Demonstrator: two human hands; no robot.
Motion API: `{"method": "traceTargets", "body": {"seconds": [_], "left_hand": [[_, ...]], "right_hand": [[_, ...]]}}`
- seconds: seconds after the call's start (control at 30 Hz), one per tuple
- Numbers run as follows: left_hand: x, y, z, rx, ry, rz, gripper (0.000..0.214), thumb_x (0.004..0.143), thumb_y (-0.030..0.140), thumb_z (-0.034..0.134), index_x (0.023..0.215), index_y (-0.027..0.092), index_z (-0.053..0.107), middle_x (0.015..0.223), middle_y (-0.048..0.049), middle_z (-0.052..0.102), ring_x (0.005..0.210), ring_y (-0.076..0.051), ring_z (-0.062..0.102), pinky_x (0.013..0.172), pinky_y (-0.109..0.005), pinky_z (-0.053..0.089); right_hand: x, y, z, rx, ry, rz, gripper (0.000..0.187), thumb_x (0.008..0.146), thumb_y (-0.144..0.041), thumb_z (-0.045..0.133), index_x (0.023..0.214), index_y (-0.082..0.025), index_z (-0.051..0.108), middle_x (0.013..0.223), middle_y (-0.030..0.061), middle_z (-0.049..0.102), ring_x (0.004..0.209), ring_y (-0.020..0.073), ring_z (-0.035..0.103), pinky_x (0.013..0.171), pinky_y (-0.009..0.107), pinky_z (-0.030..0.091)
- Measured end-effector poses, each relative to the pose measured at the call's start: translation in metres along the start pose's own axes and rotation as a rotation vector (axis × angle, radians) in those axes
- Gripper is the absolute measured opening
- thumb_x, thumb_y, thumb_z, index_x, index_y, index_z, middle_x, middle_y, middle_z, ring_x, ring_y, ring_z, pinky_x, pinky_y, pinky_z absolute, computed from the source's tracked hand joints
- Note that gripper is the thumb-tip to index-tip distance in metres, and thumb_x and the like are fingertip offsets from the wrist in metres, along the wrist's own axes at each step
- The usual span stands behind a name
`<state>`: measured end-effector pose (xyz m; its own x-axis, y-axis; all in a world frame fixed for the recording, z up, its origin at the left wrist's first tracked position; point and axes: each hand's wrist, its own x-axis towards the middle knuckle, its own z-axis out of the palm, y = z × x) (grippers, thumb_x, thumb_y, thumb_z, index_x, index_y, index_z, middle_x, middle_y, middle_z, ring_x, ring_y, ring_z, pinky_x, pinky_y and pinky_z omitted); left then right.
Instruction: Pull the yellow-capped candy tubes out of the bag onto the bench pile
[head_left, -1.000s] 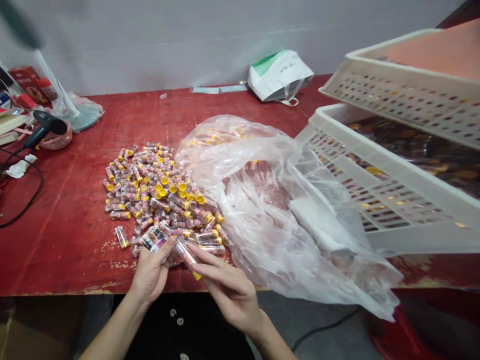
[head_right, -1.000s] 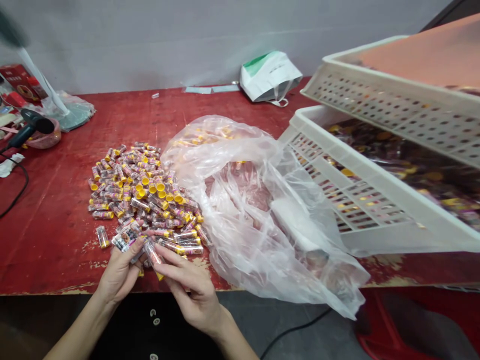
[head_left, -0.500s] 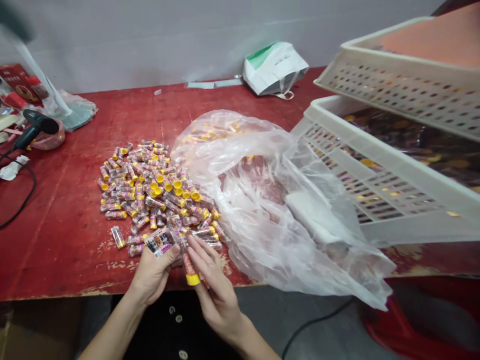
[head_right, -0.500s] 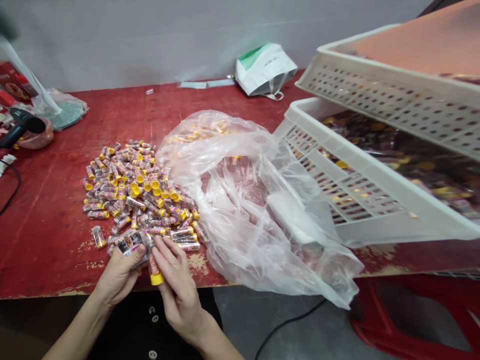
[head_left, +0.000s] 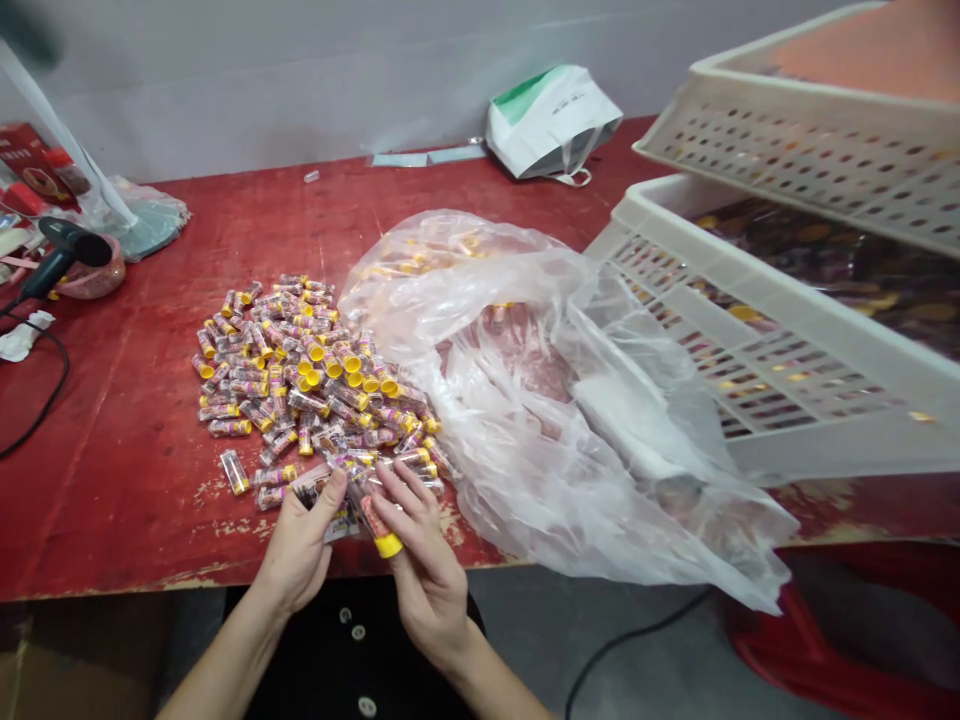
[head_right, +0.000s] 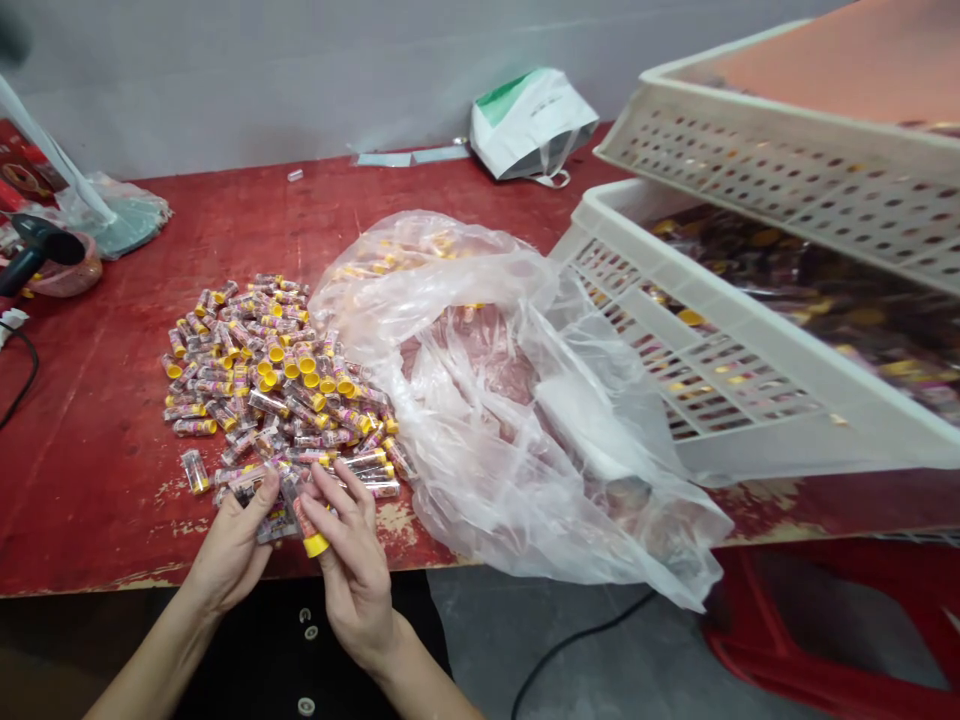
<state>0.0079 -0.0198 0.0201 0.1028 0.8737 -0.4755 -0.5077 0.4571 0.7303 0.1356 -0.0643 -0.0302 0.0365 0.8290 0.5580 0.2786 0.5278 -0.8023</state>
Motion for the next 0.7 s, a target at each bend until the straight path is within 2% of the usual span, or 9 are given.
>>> {"method": "traceTargets", "body": {"seconds": [0.07,0.13,0.27,0.4,0.47,0.57,0.7], "left_hand": [[0.000,0.003,-0.001,0.026,-0.020,-0.003,0.028,0.069,0.036,0.083,0.085,0.015,0.074,0.091,-0.0092,0.077,0.099,-0.026,0.070,0.087,-0.037,0.056],[0.001,0.005,-0.001,0.007,0.003,0.015,0.028,0.070,0.035,0.082,0.088,0.016,0.074,0.094,-0.0087,0.077,0.099,-0.026,0.070,0.086,-0.036,0.056],[0.003,0.006,0.000,-0.112,0.160,0.041,0.031,0.074,0.030,0.080,0.100,0.017,0.071,0.097,-0.0062,0.077,0.096,-0.023,0.071,0.081,-0.032,0.058],[0.010,0.010,-0.003,-0.245,0.253,-0.033,0.023,0.083,0.033,0.072,0.099,0.016,0.070,0.090,-0.0057,0.076,0.082,-0.017,0.072,0.071,-0.027,0.059],[0.015,0.012,-0.006,-0.306,0.298,-0.062,0.020,0.082,0.028,0.073,0.097,0.016,0.069,0.086,-0.0038,0.075,0.074,-0.014,0.070,0.067,-0.024,0.059],[0.019,0.010,-0.009,-0.374,0.329,-0.127,0.021,0.081,0.030,0.074,0.096,0.015,0.068,0.079,-0.0035,0.073,0.066,-0.012,0.068,0.065,-0.024,0.059],[0.016,0.005,-0.007,-0.330,0.314,-0.150,0.024,0.080,0.036,0.074,0.089,0.015,0.068,0.074,-0.0030,0.072,0.062,-0.013,0.067,0.059,-0.023,0.057]], "right_hand": [[0.001,-0.001,-0.001,-0.039,-0.040,-0.093,0.055,0.093,-0.003,0.045,0.142,-0.026,0.052,0.144,0.0089,0.056,0.146,0.0287,0.035,0.113,0.056,0.038],[0.002,-0.002,-0.002,0.022,-0.071,-0.092,0.055,0.093,-0.003,0.046,0.142,-0.026,0.052,0.142,0.0085,0.059,0.143,0.0278,0.040,0.112,0.054,0.041],[0.000,-0.002,0.000,0.269,-0.023,0.187,0.046,0.097,-0.009,0.045,0.136,-0.031,0.058,0.142,0.0056,0.059,0.137,0.0247,0.049,0.112,0.053,0.043],[-0.004,-0.001,-0.002,0.336,-0.001,0.275,0.040,0.099,-0.015,0.047,0.134,-0.030,0.060,0.141,0.0063,0.060,0.137,0.0243,0.050,0.115,0.051,0.041],[-0.006,-0.001,-0.003,0.344,-0.013,0.286,0.040,0.099,-0.016,0.047,0.134,-0.031,0.060,0.141,0.0069,0.060,0.135,0.0244,0.051,0.114,0.050,0.041],[-0.007,-0.002,-0.004,0.321,-0.041,0.267,0.040,0.098,-0.015,0.048,0.131,-0.031,0.063,0.140,0.0088,0.058,0.132,0.0247,0.053,0.109,0.046,0.046],[-0.003,-0.003,-0.003,0.267,-0.079,0.173,0.043,0.097,-0.012,0.047,0.133,-0.031,0.061,0.125,0.0096,0.060,0.119,0.0223,0.059,0.100,0.042,0.052]]}}
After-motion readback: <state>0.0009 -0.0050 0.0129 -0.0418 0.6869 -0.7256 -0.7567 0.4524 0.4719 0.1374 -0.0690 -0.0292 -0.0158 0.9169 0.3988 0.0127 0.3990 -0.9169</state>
